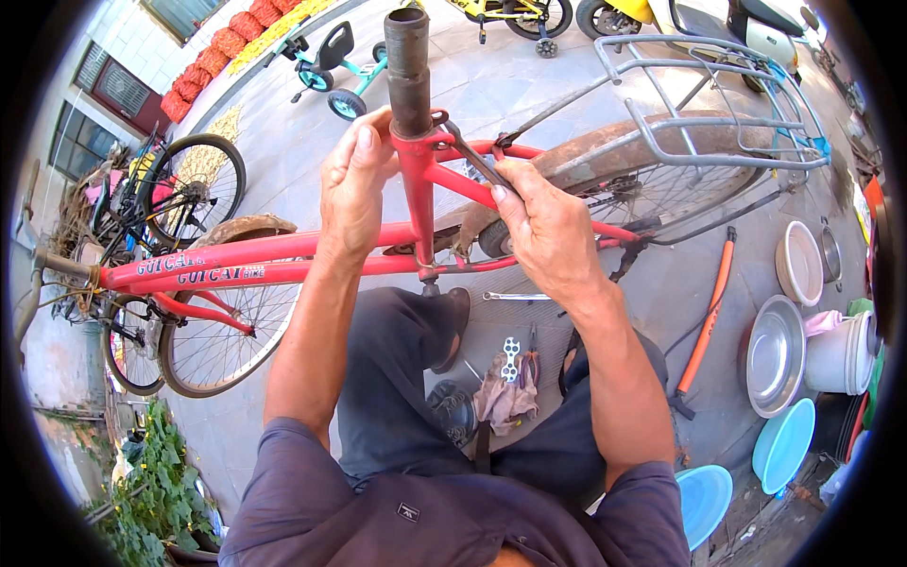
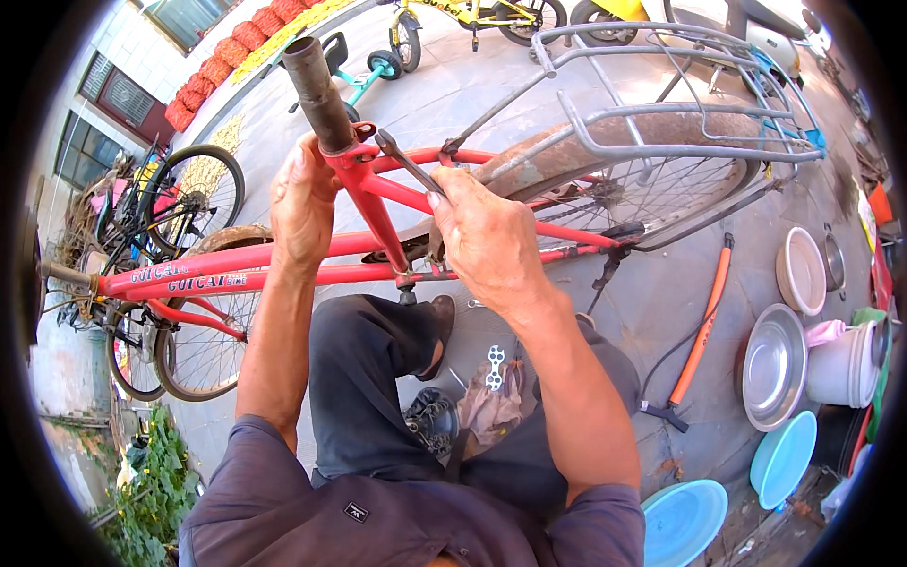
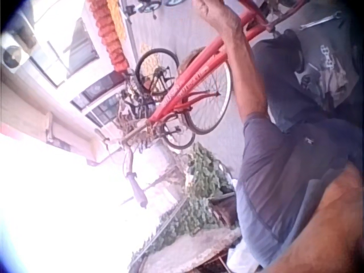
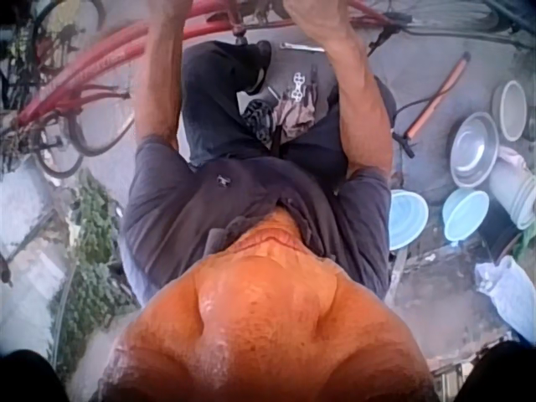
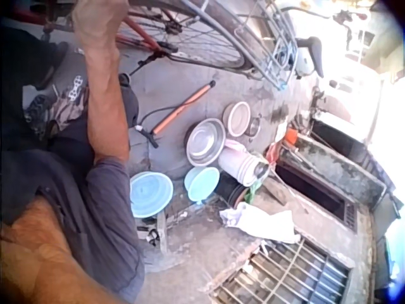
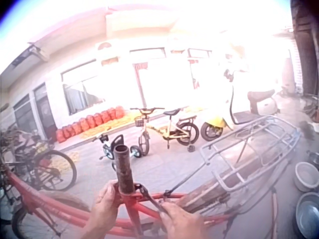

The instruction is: The person uses a wrench to tighten a bolt on the seat post clamp of a red bicycle frame. They then wipe the seat post and surrounding frame area with a cloth.

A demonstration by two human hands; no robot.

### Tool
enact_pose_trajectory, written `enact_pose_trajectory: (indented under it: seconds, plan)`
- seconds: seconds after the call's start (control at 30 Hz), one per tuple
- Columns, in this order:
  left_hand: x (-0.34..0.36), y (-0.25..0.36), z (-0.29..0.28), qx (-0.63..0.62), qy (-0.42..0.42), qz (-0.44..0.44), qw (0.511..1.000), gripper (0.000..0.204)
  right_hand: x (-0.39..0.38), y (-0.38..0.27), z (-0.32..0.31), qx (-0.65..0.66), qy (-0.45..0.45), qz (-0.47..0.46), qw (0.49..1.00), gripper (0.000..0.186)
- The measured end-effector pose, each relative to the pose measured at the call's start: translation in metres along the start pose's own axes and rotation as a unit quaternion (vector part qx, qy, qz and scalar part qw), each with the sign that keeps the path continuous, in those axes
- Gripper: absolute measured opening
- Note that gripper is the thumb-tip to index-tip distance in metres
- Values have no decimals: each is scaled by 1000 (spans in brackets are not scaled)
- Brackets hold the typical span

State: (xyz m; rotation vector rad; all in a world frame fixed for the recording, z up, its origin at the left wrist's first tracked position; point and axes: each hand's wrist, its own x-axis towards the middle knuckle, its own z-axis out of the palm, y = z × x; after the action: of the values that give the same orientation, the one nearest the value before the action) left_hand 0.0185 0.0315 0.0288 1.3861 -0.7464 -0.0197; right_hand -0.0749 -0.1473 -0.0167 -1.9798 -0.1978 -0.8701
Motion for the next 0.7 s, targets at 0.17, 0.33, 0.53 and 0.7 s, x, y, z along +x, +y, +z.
enact_pose_trajectory:
  seconds: [0.17,0.33,0.53,0.7]
  plan:
    - [-25,-24,-5,136,-2,-23,990,54,-3,-1,4,-14,15,5,1000,22]
    - [-29,-37,4,138,28,-27,990,59,-7,-5,10,-18,53,2,998,23]
    - [-26,-31,17,173,33,7,984,67,-11,-8,13,-6,75,-2,997,23]
    - [-26,-43,20,150,49,53,986,62,-10,-10,16,10,143,-14,990,24]
